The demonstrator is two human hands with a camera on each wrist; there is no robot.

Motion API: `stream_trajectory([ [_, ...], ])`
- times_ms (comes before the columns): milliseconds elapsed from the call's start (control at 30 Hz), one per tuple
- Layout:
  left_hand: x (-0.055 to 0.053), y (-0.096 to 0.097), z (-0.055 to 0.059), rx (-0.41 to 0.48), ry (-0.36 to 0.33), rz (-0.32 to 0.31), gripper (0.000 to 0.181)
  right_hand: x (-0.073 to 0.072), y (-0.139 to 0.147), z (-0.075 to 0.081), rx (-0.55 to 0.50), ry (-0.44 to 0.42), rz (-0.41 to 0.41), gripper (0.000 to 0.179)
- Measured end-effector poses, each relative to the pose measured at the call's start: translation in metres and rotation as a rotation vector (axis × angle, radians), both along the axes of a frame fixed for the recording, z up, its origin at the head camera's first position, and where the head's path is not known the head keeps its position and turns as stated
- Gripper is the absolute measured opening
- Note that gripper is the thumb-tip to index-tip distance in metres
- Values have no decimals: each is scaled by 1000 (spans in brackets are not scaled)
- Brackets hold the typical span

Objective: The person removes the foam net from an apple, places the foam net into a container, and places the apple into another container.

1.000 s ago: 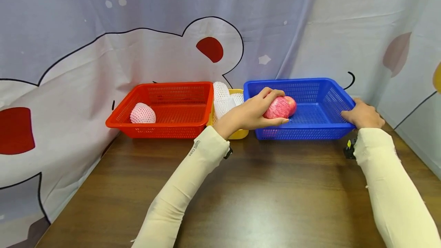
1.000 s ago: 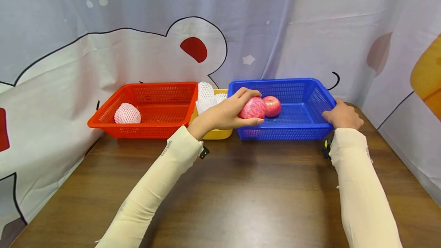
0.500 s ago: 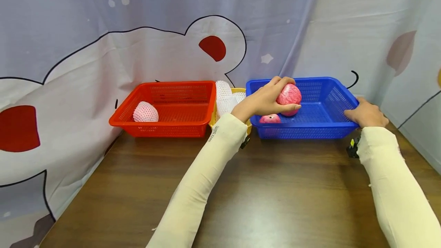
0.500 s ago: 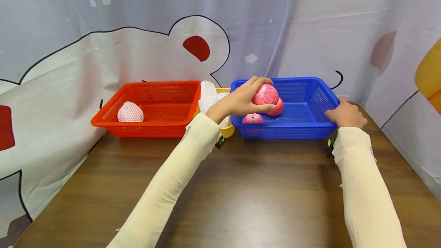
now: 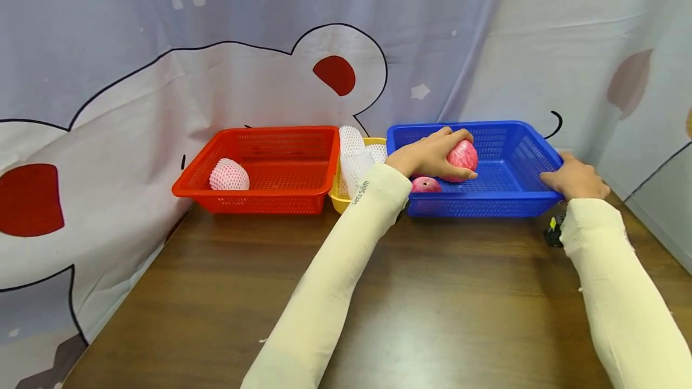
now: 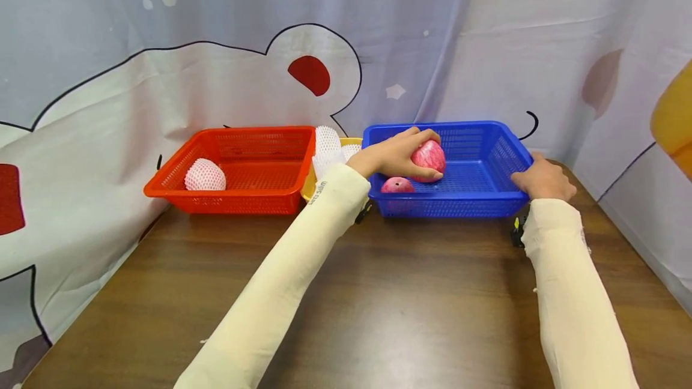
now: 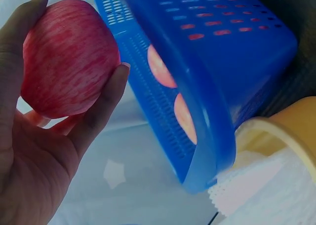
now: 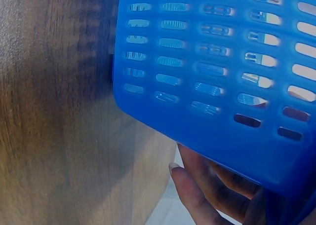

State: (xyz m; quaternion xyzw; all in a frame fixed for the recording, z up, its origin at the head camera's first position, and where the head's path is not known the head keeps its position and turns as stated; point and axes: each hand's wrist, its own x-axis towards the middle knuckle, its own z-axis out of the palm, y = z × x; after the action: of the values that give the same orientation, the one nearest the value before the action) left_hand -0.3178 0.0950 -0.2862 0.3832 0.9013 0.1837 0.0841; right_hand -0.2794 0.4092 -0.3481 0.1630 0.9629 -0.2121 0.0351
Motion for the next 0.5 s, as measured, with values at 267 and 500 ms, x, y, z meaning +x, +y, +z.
stream_trajectory([
  [267, -3, 16, -8, -72, 24, -33, 68, 0, -1, 1, 3, -13, -9, 83],
  [500, -5, 26, -10, -145, -9, -10, 65, 0, 1, -1, -11, -5, -13, 83],
])
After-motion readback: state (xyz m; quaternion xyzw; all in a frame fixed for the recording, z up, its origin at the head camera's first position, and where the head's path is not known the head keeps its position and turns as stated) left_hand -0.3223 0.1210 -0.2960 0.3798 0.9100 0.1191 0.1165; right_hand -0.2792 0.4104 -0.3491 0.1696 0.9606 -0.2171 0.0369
